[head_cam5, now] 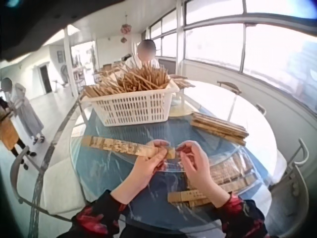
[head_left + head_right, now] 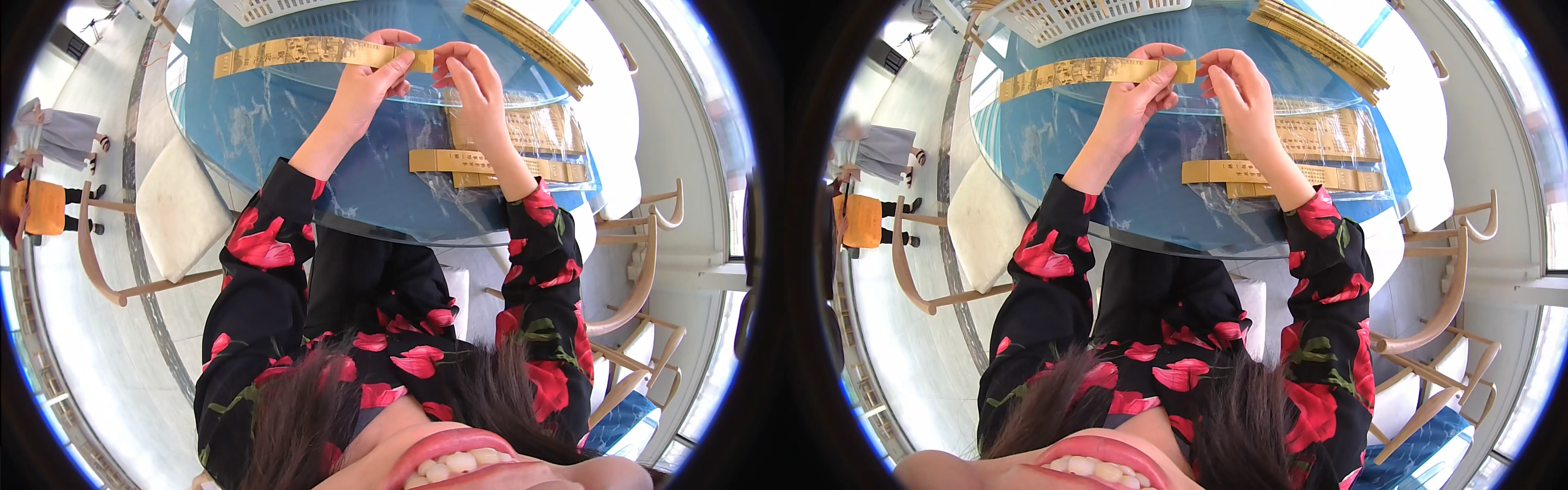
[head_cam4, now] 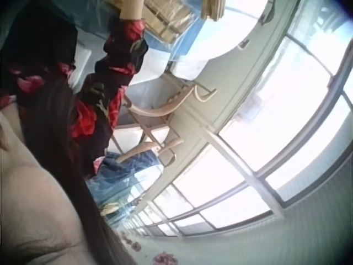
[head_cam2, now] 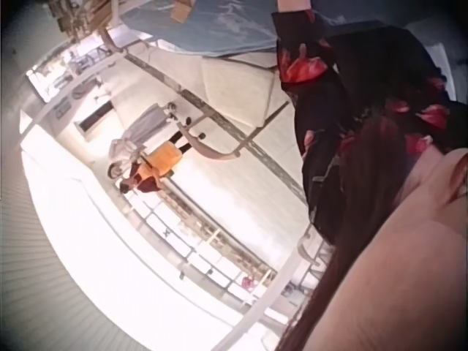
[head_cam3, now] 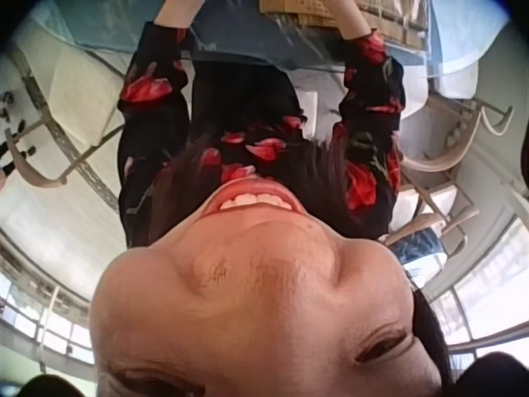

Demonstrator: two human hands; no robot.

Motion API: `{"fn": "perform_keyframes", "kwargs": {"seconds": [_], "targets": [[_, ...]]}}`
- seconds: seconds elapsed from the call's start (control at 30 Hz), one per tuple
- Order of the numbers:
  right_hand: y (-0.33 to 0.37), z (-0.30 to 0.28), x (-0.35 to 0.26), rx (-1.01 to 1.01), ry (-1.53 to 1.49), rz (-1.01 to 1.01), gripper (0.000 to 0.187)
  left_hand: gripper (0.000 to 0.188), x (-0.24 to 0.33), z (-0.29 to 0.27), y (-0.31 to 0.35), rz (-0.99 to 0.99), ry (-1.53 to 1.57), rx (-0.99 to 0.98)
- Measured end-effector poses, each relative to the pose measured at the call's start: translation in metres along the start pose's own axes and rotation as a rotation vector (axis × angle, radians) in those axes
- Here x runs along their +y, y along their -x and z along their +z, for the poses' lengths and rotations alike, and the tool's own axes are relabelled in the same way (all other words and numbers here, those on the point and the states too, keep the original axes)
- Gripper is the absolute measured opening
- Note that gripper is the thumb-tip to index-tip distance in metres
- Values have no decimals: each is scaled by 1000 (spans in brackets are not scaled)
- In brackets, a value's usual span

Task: The person repeatedly picks up flat bamboo strips and thin sticks from a table, aligns them together, and places the assembled units into a white basket. The person handles items one at a time and continues the process throughout the clip.

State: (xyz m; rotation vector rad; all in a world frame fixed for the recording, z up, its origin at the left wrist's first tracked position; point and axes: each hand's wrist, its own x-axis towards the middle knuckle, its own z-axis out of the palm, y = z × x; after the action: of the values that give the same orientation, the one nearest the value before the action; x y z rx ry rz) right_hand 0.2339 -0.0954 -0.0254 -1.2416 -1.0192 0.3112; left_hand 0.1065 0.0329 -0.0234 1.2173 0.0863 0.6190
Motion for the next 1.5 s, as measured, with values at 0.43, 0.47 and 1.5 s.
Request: {"fn": "perform_keyframes", "kwargs": {"seconds": [0.43, 0.47, 1.5], "targets": [[-1, -13, -4, -209, -294, 396, 23, 18, -11, -12, -4, 50, -191, -21], [-1, -13, -2, -214, -281, 403, 22, 17, -12, -12, -4, 36, -198, -10], [-9, -16, 8, -134, -100, 345, 10, 19, -12, -11, -2, 187, -503, 209]]}}
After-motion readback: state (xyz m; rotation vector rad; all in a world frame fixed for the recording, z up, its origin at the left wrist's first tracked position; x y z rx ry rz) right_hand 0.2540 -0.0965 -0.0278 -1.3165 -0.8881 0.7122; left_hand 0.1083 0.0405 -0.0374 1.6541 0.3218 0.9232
